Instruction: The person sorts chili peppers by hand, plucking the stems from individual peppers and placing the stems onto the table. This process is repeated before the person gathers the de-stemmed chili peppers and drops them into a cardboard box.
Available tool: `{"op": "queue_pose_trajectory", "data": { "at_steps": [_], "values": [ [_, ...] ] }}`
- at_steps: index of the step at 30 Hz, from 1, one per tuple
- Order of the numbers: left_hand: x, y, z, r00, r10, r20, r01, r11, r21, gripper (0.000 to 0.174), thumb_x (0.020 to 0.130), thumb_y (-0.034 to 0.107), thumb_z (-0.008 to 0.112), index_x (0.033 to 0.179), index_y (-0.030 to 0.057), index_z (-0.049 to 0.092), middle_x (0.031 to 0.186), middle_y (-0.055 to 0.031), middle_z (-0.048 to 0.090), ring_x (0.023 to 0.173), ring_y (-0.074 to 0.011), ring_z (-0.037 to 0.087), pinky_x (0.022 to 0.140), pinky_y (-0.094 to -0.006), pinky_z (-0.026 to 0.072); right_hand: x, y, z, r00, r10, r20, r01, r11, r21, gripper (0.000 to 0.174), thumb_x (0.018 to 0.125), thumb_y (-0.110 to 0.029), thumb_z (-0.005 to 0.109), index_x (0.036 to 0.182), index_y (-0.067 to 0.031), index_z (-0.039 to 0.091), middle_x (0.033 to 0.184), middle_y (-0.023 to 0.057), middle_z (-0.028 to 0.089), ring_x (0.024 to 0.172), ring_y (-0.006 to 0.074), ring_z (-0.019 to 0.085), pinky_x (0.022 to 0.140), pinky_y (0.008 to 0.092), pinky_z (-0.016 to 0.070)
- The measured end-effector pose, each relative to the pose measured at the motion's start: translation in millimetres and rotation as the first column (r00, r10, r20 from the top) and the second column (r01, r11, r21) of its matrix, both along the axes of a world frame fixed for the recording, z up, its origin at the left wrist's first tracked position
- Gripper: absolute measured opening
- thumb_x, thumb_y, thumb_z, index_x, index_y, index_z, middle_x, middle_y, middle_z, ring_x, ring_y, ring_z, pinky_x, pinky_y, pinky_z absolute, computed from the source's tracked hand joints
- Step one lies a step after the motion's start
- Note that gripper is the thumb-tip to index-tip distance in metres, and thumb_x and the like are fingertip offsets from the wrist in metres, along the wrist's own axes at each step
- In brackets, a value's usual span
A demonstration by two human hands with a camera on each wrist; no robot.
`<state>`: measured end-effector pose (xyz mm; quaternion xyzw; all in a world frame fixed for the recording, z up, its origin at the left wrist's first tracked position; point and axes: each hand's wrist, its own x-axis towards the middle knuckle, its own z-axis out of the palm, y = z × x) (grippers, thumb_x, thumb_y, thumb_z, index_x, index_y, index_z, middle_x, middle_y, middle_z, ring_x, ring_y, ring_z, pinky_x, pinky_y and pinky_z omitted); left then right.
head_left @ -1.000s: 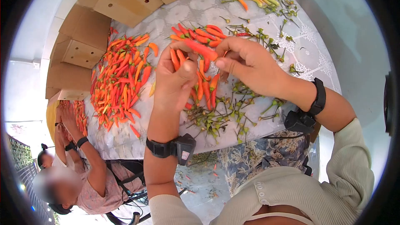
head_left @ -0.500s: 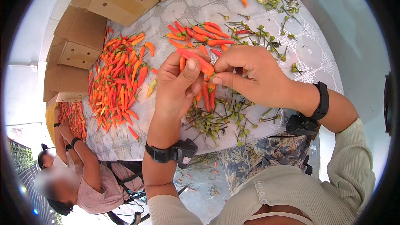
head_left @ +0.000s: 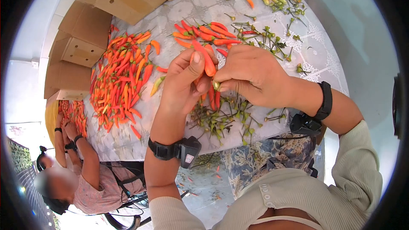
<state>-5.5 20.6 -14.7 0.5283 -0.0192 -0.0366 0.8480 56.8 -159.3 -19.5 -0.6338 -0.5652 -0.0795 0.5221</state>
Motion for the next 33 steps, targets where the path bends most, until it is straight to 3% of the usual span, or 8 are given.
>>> {"op": "queue_pose_trajectory", "data": {
  "at_steps": [4, 7, 10, 13, 19, 25, 28, 33],
  "values": [
    [6, 14, -2, 0.999, -0.023, -0.025, 0.016, 0.962, -0.272, 0.027, 0.095, 0.024, 0.046, 0.095, -0.0011, 0.053, 0.089, -0.0115, 0.055, 0.054, -0.0078, 0.045, 0.038, -0.0159, 0.0327, -6, -4, -1, 0.981, 0.178, -0.078, -0.185, 0.979, -0.089, 0.007, 0.075, -0.012, 0.067, 0.080, -0.0075, 0.062, 0.074, 0.0057, 0.061, 0.072, 0.0275, 0.057, 0.065, 0.0369, 0.0464],
    [7, 21, 1, 1.000, 0.018, -0.021, -0.024, 0.946, -0.324, 0.025, 0.095, 0.023, 0.043, 0.096, 0.0001, 0.052, 0.086, -0.0110, 0.053, 0.060, -0.0115, 0.047, 0.038, -0.0168, 0.0352, -15, -7, 9, 0.921, 0.375, -0.105, -0.389, 0.898, -0.205, 0.008, 0.076, -0.015, 0.067, 0.080, -0.0088, 0.064, 0.072, 0.0052, 0.060, 0.075, 0.0268, 0.058, 0.066, 0.0363, 0.0469],
    [5, 23, 10, 0.990, 0.069, -0.124, -0.108, 0.931, -0.350, 0.021, 0.095, 0.021, 0.043, 0.097, 0.0018, 0.052, 0.083, -0.0080, 0.051, 0.064, -0.0127, 0.047, 0.039, -0.0172, 0.0362, -17, 0, 3, 0.941, 0.337, -0.014, -0.329, 0.909, -0.256, 0.011, 0.076, -0.017, 0.067, 0.084, -0.0088, 0.064, 0.077, 0.0062, 0.058, 0.079, 0.0269, 0.059, 0.068, 0.0375, 0.0472],
    [6, 23, 6, 0.994, 0.061, -0.095, -0.087, 0.949, -0.304, 0.018, 0.096, 0.021, 0.044, 0.096, 0.0038, 0.051, 0.079, -0.0053, 0.048, 0.065, -0.0120, 0.046, 0.039, -0.0171, 0.0361, -14, 4, -6, 0.994, 0.053, 0.093, -0.024, 0.960, -0.281, 0.021, 0.073, -0.013, 0.070, 0.093, -0.0106, 0.065, 0.087, 0.0064, 0.058, 0.081, 0.0251, 0.058, 0.069, 0.0372, 0.0474],
    [6, 19, 2, 0.992, 0.099, -0.080, -0.115, 0.968, -0.224, 0.015, 0.097, 0.020, 0.044, 0.095, 0.0060, 0.050, 0.078, -0.0025, 0.048, 0.066, -0.0102, 0.045, 0.040, -0.0165, 0.0355, -5, 0, -12, 0.975, -0.035, 0.218, 0.122, 0.909, -0.399, 0.026, 0.070, -0.007, 0.070, 0.095, -0.0113, 0.065, 0.088, 0.0069, 0.055, 0.084, 0.0263, 0.058, 0.070, 0.0350, 0.0490],
    [6, 19, 4, 0.993, 0.100, -0.056, -0.110, 0.969, -0.222, 0.009, 0.091, 0.011, 0.053, 0.097, 0.0053, 0.055, 0.071, -0.0017, 0.054, 0.059, -0.0094, 0.050, 0.040, -0.0170, 0.0323, 0, -3, 4, 0.947, -0.268, -0.176, 0.267, 0.963, -0.031, 0.017, 0.079, -0.006, 0.068, 0.095, -0.0052, 0.063, 0.086, 0.0065, 0.060, 0.073, 0.0138, 0.060, 0.059, 0.0253, 0.0479],
    [4, 18, 0, 0.992, 0.121, -0.045, -0.126, 0.984, -0.124, 0.016, 0.085, 0.007, 0.061, 0.099, 0.0044, 0.055, 0.075, -0.0017, 0.055, 0.059, -0.0072, 0.048, 0.039, -0.0167, 0.0297, 1, -2, 7, 0.764, -0.061, -0.643, 0.215, 0.963, 0.164, 0.012, 0.083, -0.010, 0.067, 0.090, -0.0034, 0.061, 0.081, 0.0051, 0.064, 0.066, 0.0115, 0.058, 0.057, 0.0245, 0.0471],
    [1, -2, -2, 0.972, 0.179, 0.154, -0.207, 0.960, 0.189, 0.035, 0.072, 0.001, 0.075, 0.102, 0.0031, 0.056, 0.093, -0.0048, 0.059, 0.075, -0.0096, 0.055, 0.059, -0.0210, 0.0464, 4, -6, 10, 0.563, 0.023, -0.826, 0.116, 0.987, 0.107, 0.015, 0.086, -0.012, 0.065, 0.094, -0.0021, 0.058, 0.083, 0.0063, 0.067, 0.069, 0.0094, 0.062, 0.057, 0.0217, 0.0504]
  ]
}}
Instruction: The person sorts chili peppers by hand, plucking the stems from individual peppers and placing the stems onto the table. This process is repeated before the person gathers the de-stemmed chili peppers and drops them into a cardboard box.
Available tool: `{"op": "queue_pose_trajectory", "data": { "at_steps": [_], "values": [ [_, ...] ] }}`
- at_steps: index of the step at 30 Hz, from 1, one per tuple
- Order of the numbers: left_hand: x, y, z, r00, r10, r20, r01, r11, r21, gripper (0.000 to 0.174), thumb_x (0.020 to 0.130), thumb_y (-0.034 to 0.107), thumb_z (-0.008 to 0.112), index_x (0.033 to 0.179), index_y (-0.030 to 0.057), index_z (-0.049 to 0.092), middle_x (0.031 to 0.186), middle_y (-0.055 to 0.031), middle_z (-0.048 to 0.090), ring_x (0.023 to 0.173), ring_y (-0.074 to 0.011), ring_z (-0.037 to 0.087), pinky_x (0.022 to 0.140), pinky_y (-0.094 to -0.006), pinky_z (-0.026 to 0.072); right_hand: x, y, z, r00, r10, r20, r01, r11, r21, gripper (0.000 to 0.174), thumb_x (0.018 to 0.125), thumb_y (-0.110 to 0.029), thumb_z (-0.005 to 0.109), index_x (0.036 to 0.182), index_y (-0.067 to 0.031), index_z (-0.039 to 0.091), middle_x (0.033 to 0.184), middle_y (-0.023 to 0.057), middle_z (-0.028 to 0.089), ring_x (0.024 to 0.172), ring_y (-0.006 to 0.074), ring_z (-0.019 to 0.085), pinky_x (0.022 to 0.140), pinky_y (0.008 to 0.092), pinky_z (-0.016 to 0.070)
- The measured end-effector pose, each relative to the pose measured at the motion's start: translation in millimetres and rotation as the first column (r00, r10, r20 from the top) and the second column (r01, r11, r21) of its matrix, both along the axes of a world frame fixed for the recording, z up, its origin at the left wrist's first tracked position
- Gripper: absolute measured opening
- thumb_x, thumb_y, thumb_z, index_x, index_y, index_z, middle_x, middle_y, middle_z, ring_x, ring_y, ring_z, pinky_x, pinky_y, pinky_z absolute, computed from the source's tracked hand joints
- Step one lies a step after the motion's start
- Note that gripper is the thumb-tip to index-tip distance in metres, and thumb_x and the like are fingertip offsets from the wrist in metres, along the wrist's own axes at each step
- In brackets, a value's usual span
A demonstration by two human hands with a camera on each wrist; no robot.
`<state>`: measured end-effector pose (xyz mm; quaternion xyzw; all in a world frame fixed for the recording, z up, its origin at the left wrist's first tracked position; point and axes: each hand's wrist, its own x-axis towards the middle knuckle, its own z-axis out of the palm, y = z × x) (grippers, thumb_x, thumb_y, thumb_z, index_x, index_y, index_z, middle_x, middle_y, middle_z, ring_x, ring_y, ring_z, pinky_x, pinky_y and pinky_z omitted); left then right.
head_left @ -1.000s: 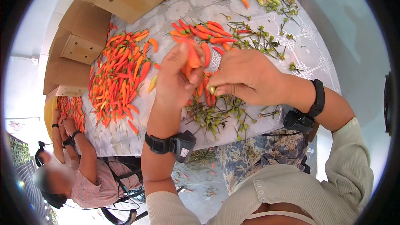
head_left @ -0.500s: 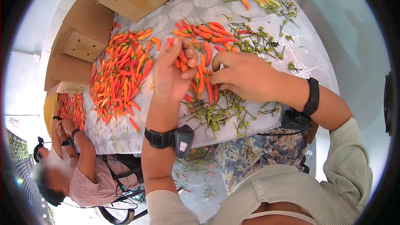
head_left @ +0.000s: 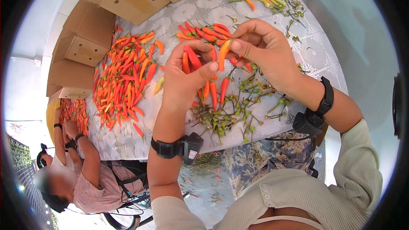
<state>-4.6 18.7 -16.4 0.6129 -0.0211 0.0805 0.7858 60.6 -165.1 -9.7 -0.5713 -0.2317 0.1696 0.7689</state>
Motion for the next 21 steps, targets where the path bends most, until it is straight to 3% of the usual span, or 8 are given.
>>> {"op": "queue_pose_trajectory", "data": {
  "at_steps": [1, 4, 7, 10, 16, 19, 21],
  "values": [
    [0, -4, -1, 0.998, 0.035, 0.052, -0.038, 0.998, 0.057, 0.039, 0.070, 0.000, 0.077, 0.102, 0.0028, 0.056, 0.096, -0.0055, 0.060, 0.079, -0.0105, 0.057, 0.066, -0.0224, 0.0495, -1, 1, 0, 0.999, 0.027, -0.032, -0.028, 0.999, -0.025, 0.015, 0.086, -0.012, 0.065, 0.094, -0.0022, 0.057, 0.082, 0.0064, 0.066, 0.070, 0.0099, 0.062, 0.057, 0.0214, 0.0511],
    [-3, -10, 8, 0.996, -0.089, 0.022, 0.089, 0.996, -0.012, 0.040, 0.070, 0.001, 0.078, 0.104, 0.0024, 0.056, 0.101, -0.0057, 0.060, 0.092, -0.0134, 0.059, 0.081, -0.0270, 0.0493, -4, 3, -3, 0.993, 0.089, -0.084, -0.084, 0.994, 0.064, 0.016, 0.086, -0.013, 0.065, 0.094, -0.0016, 0.057, 0.083, 0.0069, 0.067, 0.069, 0.0101, 0.063, 0.058, 0.0225, 0.0522],
    [-6, -8, 5, 0.997, -0.044, 0.057, 0.043, 0.999, 0.031, 0.036, 0.072, 0.002, 0.077, 0.103, 0.0019, 0.057, 0.101, -0.0053, 0.060, 0.095, -0.0132, 0.059, 0.080, -0.0265, 0.0497, -4, 0, 0, 0.990, 0.116, -0.081, -0.118, 0.993, -0.015, 0.015, 0.086, -0.013, 0.065, 0.092, -0.0017, 0.059, 0.082, 0.0064, 0.066, 0.068, 0.0093, 0.062, 0.057, 0.0226, 0.0513],
    [-7, -6, 3, 0.997, 0.004, 0.078, -0.008, 0.999, 0.045, 0.030, 0.075, 0.004, 0.075, 0.100, 0.0012, 0.059, 0.100, -0.0053, 0.060, 0.090, -0.0118, 0.059, 0.078, -0.0254, 0.0495, -7, 1, 1, 0.981, 0.178, -0.078, -0.189, 0.966, -0.178, 0.014, 0.086, -0.014, 0.065, 0.087, -0.0009, 0.060, 0.079, 0.0050, 0.065, 0.068, 0.0089, 0.061, 0.058, 0.0231, 0.0500],
    [-3, -4, 1, 0.988, -0.005, 0.157, -0.019, 0.988, 0.156, 0.023, 0.079, 0.011, 0.073, 0.098, 0.0006, 0.062, 0.091, -0.0047, 0.062, 0.075, -0.0086, 0.057, 0.068, -0.0220, 0.0483, -13, 4, -3, 0.974, 0.211, 0.081, -0.187, 0.953, -0.240, 0.017, 0.085, -0.013, 0.065, 0.086, 0.0022, 0.059, 0.074, 0.0068, 0.062, 0.066, 0.0109, 0.059, 0.060, 0.0262, 0.0479],
    [-7, -10, 9, 0.999, 0.041, 0.004, -0.041, 0.995, 0.086, 0.024, 0.081, 0.014, 0.072, 0.098, 0.0011, 0.062, 0.085, -0.0044, 0.062, 0.066, -0.0067, 0.056, 0.057, -0.0189, 0.0452, -14, 2, -4, 0.953, 0.174, 0.249, -0.086, 0.941, -0.329, 0.014, 0.083, -0.010, 0.065, 0.085, 0.0018, 0.058, 0.075, 0.0099, 0.061, 0.064, 0.0139, 0.059, 0.060, 0.0280, 0.0470],
    [-7, -7, 9, 1.000, 0.021, -0.016, -0.019, 0.996, 0.092, 0.024, 0.082, 0.016, 0.071, 0.099, 0.0016, 0.062, 0.083, -0.0043, 0.062, 0.061, -0.0058, 0.054, 0.050, -0.0173, 0.0407, -16, 4, -5, 0.935, 0.119, 0.333, -0.018, 0.956, -0.291, 0.012, 0.081, -0.008, 0.064, 0.084, 0.0010, 0.057, 0.074, 0.0112, 0.060, 0.064, 0.0177, 0.060, 0.059, 0.0294, 0.0465]
  ]
}}
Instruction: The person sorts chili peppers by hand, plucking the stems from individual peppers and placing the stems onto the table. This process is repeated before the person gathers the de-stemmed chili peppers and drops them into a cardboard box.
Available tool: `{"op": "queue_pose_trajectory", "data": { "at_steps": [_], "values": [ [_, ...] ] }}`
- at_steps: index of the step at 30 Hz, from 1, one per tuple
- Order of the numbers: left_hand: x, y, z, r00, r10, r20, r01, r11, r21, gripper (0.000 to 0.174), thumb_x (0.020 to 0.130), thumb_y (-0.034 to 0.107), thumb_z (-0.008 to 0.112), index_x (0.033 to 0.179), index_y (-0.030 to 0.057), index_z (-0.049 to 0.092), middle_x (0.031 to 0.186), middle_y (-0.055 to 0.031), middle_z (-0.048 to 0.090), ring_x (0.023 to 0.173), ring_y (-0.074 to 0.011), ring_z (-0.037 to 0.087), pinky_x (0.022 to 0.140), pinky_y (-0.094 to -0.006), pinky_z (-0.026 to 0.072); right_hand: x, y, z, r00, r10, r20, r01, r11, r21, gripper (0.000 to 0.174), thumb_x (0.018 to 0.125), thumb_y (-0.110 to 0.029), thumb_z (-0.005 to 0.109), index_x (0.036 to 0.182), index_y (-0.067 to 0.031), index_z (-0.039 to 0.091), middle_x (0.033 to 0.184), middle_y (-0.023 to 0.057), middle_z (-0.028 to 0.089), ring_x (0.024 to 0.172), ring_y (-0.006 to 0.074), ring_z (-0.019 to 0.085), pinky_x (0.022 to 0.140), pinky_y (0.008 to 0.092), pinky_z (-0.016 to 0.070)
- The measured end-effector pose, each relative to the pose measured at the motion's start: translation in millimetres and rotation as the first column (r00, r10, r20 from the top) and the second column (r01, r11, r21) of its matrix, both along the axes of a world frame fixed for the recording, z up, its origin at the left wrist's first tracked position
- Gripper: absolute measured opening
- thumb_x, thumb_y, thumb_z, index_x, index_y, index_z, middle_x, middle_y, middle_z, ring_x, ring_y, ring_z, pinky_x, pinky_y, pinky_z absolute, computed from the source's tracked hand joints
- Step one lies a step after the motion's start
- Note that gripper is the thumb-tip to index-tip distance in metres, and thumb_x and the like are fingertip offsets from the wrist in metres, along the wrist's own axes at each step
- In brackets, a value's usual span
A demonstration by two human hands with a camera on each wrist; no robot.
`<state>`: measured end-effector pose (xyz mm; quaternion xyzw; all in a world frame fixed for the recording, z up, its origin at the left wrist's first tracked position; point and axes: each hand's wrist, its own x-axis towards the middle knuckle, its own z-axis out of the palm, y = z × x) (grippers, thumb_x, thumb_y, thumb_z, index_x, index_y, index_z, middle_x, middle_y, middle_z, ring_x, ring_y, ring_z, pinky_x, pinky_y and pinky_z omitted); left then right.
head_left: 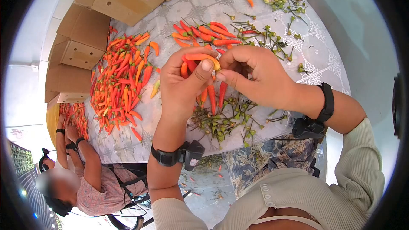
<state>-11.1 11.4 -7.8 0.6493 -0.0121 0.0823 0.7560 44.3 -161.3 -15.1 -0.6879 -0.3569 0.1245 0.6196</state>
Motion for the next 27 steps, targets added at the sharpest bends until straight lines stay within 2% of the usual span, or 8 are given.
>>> {"op": "queue_pose_trajectory", "data": {
  "at_steps": [4, 10, 13, 16, 19, 22, 25, 27],
  "values": [
    [1, 1, -4, 0.999, -0.040, 0.029, 0.042, 0.997, -0.072, 0.025, 0.083, 0.017, 0.069, 0.101, 0.0028, 0.061, 0.082, -0.0045, 0.062, 0.056, -0.0050, 0.054, 0.043, -0.0153, 0.0336, -2, 2, -1, 0.983, -0.055, 0.173, 0.052, 0.998, 0.021, 0.008, 0.077, -0.003, 0.063, 0.081, -0.0005, 0.056, 0.071, 0.0128, 0.058, 0.065, 0.0260, 0.059, 0.059, 0.0336, 0.0456],
    [1, 0, -2, 0.998, -0.058, -0.007, 0.057, 0.990, -0.130, 0.023, 0.085, 0.017, 0.067, 0.101, 0.0029, 0.060, 0.081, -0.0046, 0.062, 0.057, -0.0059, 0.055, 0.041, -0.0159, 0.0332, 5, -2, -1, 0.926, -0.025, 0.376, 0.034, 0.999, -0.017, 0.011, 0.074, -0.001, 0.062, 0.084, -0.0021, 0.056, 0.076, 0.0134, 0.057, 0.072, 0.0323, 0.057, 0.065, 0.0385, 0.0453],
    [3, 8, -7, 0.993, -0.113, -0.033, 0.105, 0.976, -0.189, 0.023, 0.087, 0.020, 0.065, 0.100, 0.0027, 0.059, 0.079, -0.0041, 0.061, 0.058, -0.0069, 0.055, 0.041, -0.0163, 0.0331, 6, -1, -3, 0.882, 0.033, 0.470, -0.044, 0.999, 0.012, 0.014, 0.074, -0.001, 0.062, 0.088, -0.0032, 0.058, 0.079, 0.0127, 0.057, 0.076, 0.0320, 0.057, 0.066, 0.0393, 0.0452],
    [5, 8, -5, 0.995, -0.076, -0.068, 0.054, 0.958, -0.280, 0.019, 0.089, 0.019, 0.061, 0.098, 0.0038, 0.057, 0.078, -0.0045, 0.060, 0.059, -0.0085, 0.055, 0.040, -0.0167, 0.0328, 4, 2, -8, 0.846, 0.073, 0.528, -0.136, 0.987, 0.081, 0.015, 0.074, 0.000, 0.065, 0.087, -0.0053, 0.062, 0.079, 0.0074, 0.059, 0.071, 0.0251, 0.058, 0.060, 0.0331, 0.0449],
    [11, 17, -1, 0.988, -0.114, -0.107, 0.046, 0.866, -0.498, 0.012, 0.090, 0.015, 0.058, 0.096, 0.0057, 0.055, 0.078, -0.0051, 0.059, 0.060, -0.0099, 0.055, 0.039, -0.0171, 0.0326, -7, 0, -12, 0.750, 0.344, 0.564, -0.431, 0.902, 0.022, 0.016, 0.074, -0.003, 0.067, 0.089, -0.0065, 0.064, 0.084, 0.0066, 0.060, 0.077, 0.0248, 0.059, 0.064, 0.0350, 0.0481],
    [9, 16, 6, 0.991, -0.057, -0.119, -0.008, 0.874, -0.487, 0.008, 0.089, 0.011, 0.055, 0.096, 0.0069, 0.055, 0.079, -0.0050, 0.057, 0.059, -0.0100, 0.054, 0.037, -0.0171, 0.0317, -14, -5, -8, 0.745, 0.476, 0.467, -0.493, 0.865, -0.096, 0.018, 0.072, -0.005, 0.068, 0.090, -0.0080, 0.065, 0.086, 0.0058, 0.061, 0.078, 0.0257, 0.059, 0.068, 0.0370, 0.0494],
    [10, 22, -3, 0.996, -0.074, -0.055, 0.038, 0.871, -0.490, 0.009, 0.091, 0.014, 0.055, 0.096, 0.0069, 0.055, 0.078, -0.0041, 0.057, 0.058, -0.0096, 0.052, 0.037, -0.0166, 0.0310, -2, -2, -10, 0.761, 0.325, 0.562, -0.303, 0.943, -0.135, 0.021, 0.070, -0.006, 0.070, 0.090, -0.0081, 0.065, 0.089, 0.0059, 0.060, 0.083, 0.0259, 0.059, 0.073, 0.0371, 0.0482],
    [11, 27, -7, 0.993, -0.114, -0.017, 0.091, 0.864, -0.495, 0.010, 0.091, 0.015, 0.056, 0.096, 0.0070, 0.055, 0.078, -0.0037, 0.057, 0.057, -0.0092, 0.051, 0.037, -0.0164, 0.0304, 11, -3, -13, 0.753, 0.224, 0.618, -0.108, 0.970, -0.220, 0.021, 0.069, -0.007, 0.070, 0.090, -0.0081, 0.066, 0.090, 0.0063, 0.060, 0.086, 0.0260, 0.057, 0.077, 0.0373, 0.0466]
  ]
}}
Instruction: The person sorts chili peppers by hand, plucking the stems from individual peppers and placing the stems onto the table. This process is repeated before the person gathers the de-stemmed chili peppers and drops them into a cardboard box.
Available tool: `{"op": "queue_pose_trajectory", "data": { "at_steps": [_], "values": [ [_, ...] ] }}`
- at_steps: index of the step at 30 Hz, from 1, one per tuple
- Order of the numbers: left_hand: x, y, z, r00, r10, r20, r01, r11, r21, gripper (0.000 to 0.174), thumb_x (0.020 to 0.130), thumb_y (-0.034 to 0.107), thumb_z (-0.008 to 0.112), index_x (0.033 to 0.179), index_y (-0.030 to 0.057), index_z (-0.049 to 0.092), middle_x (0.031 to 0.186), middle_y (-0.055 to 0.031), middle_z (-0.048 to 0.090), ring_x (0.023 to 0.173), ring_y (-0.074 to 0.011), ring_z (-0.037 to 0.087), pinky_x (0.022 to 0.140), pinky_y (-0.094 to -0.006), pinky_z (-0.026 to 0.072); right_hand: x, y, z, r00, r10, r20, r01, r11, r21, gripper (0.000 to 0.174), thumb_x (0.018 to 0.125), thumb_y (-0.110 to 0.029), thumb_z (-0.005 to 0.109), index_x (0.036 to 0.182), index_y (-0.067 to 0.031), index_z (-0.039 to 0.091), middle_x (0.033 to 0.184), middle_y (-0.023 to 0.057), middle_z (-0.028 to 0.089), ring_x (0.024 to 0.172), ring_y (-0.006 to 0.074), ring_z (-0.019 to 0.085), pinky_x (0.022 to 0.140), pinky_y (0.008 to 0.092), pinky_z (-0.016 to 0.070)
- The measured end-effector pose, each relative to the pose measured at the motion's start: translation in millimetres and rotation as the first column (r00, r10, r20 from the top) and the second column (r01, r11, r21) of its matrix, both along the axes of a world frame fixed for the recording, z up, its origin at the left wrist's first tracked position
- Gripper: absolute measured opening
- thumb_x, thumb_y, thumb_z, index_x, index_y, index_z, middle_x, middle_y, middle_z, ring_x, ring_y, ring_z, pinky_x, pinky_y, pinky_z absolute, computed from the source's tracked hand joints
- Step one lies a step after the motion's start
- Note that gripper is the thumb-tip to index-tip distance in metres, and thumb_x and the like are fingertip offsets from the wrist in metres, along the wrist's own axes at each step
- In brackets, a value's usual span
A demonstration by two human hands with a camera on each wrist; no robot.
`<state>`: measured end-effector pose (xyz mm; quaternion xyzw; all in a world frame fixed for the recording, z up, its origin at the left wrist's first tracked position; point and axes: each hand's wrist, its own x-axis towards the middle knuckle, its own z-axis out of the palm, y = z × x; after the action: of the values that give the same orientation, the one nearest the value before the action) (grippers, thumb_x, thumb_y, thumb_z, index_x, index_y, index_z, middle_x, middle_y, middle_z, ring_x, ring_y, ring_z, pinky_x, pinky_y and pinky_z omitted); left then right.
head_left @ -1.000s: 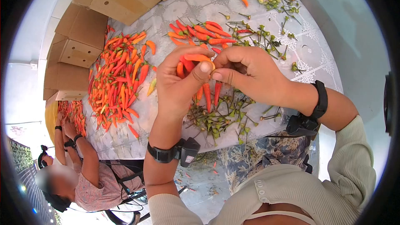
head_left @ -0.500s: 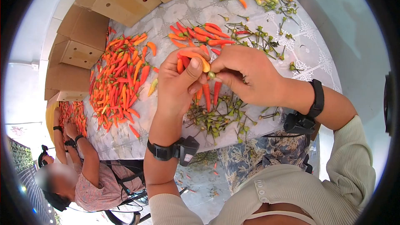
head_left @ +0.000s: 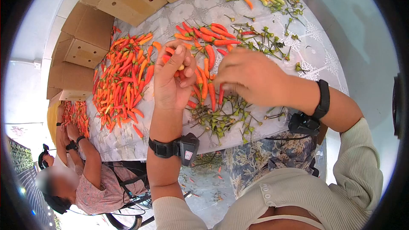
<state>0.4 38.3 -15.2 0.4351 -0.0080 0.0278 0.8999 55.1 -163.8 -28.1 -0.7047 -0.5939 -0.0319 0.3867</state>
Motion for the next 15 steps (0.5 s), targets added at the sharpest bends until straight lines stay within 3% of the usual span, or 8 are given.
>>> {"op": "queue_pose_trajectory", "data": {
  "at_steps": [1, 7, 11, 13, 15],
  "values": [
    [0, 1, -1, 1.000, -0.020, 0.019, 0.020, 1.000, -0.004, 0.010, 0.091, 0.016, 0.056, 0.096, 0.0070, 0.055, 0.078, -0.0035, 0.057, 0.057, -0.0090, 0.051, 0.037, -0.0163, 0.0301, 5, -1, -2, 0.995, -0.091, 0.050, 0.093, 0.995, -0.030, 0.021, 0.069, -0.007, 0.070, 0.090, -0.0082, 0.066, 0.090, 0.0065, 0.059, 0.088, 0.0260, 0.057, 0.079, 0.0373, 0.0458],
    [-1, -9, 5, 0.987, 0.146, -0.062, -0.140, 0.986, 0.094, 0.012, 0.091, 0.015, 0.058, 0.098, 0.0062, 0.055, 0.076, -0.0019, 0.056, 0.057, -0.0077, 0.050, 0.039, -0.0165, 0.0307, 7, -1, -2, 0.984, -0.071, 0.160, 0.096, 0.983, -0.154, 0.021, 0.069, -0.007, 0.070, 0.089, -0.0064, 0.064, 0.090, 0.0060, 0.060, 0.088, 0.0275, 0.054, 0.083, 0.0386, 0.0435],
    [-1, -4, 2, 0.994, 0.107, -0.021, -0.105, 0.991, 0.084, 0.012, 0.091, 0.014, 0.058, 0.098, 0.0054, 0.055, 0.074, -0.0015, 0.054, 0.058, -0.0075, 0.050, 0.040, -0.0163, 0.0307, 5, 3, -1, 0.970, -0.108, -0.217, 0.103, 0.994, -0.034, 0.021, 0.079, -0.012, 0.066, 0.097, -0.0063, 0.058, 0.084, 0.0049, 0.061, 0.080, 0.0211, 0.057, 0.074, 0.0323, 0.0462],
    [0, -1, 2, 0.995, 0.103, -0.016, -0.101, 0.991, 0.088, 0.012, 0.091, 0.013, 0.057, 0.099, 0.0051, 0.055, 0.072, -0.0016, 0.053, 0.058, -0.0074, 0.049, 0.040, -0.0161, 0.0303, 3, 2, 8, 0.862, -0.117, -0.493, 0.144, 0.989, 0.016, 0.019, 0.086, -0.013, 0.062, 0.102, -0.0059, 0.055, 0.082, 0.0043, 0.062, 0.074, 0.0160, 0.058, 0.069, 0.0283, 0.0467],
    [-2, -6, 4, 0.990, 0.140, -0.029, -0.132, 0.974, 0.185, 0.014, 0.089, 0.012, 0.060, 0.100, 0.0043, 0.055, 0.074, -0.0020, 0.055, 0.058, -0.0064, 0.049, 0.040, -0.0159, 0.0295, 2, 2, 13, 0.701, -0.027, -0.713, 0.174, 0.976, 0.134, 0.013, 0.089, -0.010, 0.057, 0.099, -0.0019, 0.054, 0.080, 0.0060, 0.061, 0.072, 0.0152, 0.059, 0.065, 0.0279, 0.0466]
  ]
}}
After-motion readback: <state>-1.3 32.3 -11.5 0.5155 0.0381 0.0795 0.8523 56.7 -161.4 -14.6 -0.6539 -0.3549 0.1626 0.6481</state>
